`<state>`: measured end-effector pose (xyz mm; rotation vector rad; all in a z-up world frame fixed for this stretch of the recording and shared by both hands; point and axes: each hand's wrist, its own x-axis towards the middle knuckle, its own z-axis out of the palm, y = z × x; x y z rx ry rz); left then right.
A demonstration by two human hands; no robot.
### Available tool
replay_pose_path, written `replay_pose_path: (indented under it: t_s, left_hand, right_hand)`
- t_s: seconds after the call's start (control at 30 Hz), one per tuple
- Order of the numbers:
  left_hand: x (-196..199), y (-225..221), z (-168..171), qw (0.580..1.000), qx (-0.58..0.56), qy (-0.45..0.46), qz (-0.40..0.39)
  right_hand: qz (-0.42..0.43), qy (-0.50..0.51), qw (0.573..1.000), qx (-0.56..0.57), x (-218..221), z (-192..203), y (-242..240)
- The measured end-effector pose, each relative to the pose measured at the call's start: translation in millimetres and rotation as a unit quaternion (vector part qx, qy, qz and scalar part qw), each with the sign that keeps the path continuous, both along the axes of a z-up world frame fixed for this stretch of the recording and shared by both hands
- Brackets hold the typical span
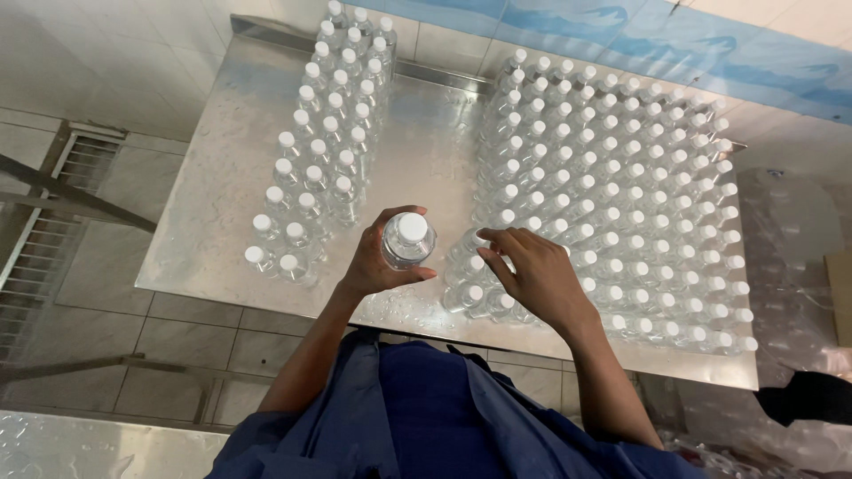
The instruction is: The person repeatedly picks up plastic bottles from a large group on a metal table, screws on white caps by hand, and places the capped bottles into a separate row on the left side of the table.
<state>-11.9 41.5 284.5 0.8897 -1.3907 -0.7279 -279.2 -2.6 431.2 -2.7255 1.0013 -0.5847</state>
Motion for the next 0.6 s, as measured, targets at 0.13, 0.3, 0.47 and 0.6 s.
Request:
replay_pose_path:
  t_s: [0.13,0.3,0.47,0.6]
  left_hand:
    - [2,8,2,0.999,0.023,-0.005,-0.031]
    - [-6,31,16,0.984,0.107,-0.092,-0.109]
    - [-15,43,16,0.958,0.191,-0.12,-0.175]
    - [-23,47,0,0.944,0.248,-0.099,-0.196]
  right_hand:
    - [0.034,0.023,0.999,-0.008,4,2,-2]
    - [0.155,0.135,0.969,-0.137,7,14,-13]
    - [0.273,0.236,0.905,-0.228,-3,-12,-18]
    - [0.279,0.235,0.91,-0.198,-8,-52,-17]
